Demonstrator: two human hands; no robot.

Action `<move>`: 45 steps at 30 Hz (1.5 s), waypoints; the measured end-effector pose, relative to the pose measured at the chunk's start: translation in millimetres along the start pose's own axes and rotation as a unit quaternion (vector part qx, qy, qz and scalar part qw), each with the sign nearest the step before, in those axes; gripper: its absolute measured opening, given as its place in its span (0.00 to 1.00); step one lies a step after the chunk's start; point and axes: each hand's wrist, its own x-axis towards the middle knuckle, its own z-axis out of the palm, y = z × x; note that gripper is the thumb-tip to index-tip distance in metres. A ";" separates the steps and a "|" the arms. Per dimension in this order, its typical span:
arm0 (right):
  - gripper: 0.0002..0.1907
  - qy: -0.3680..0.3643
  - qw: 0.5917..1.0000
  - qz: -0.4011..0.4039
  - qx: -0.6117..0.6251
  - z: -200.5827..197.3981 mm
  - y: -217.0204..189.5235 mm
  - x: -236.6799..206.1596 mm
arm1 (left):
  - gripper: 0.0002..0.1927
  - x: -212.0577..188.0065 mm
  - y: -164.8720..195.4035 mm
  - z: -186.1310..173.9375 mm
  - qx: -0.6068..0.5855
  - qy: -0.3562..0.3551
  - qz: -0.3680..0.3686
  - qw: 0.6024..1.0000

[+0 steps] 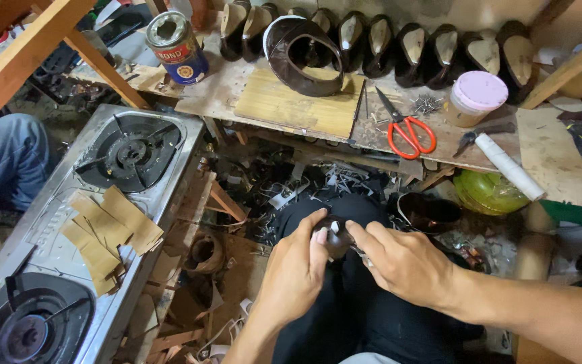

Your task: The person staples a shoe upper to a wooden shoe last using a handheld stapler, then uses a hammer to tap the staples flush. They repeat the process on another shoe upper, adjusting the material and repositioning the last as needed.

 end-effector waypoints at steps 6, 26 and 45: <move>0.28 -0.102 0.973 0.097 0.184 -29.0 -7.1 -0.2 | 0.20 -6.2 -10.4 23.3 0.079 0.066 0.070 0.992; 0.28 -0.002 0.994 0.065 0.093 1.8 -3.4 -7.9 | 0.19 -3.5 -12.2 18.8 0.090 0.053 0.065 0.992; 0.29 -0.062 0.982 0.095 0.152 -2.9 -5.7 -8.4 | 0.16 -3.7 -9.0 15.7 0.080 0.060 0.065 0.993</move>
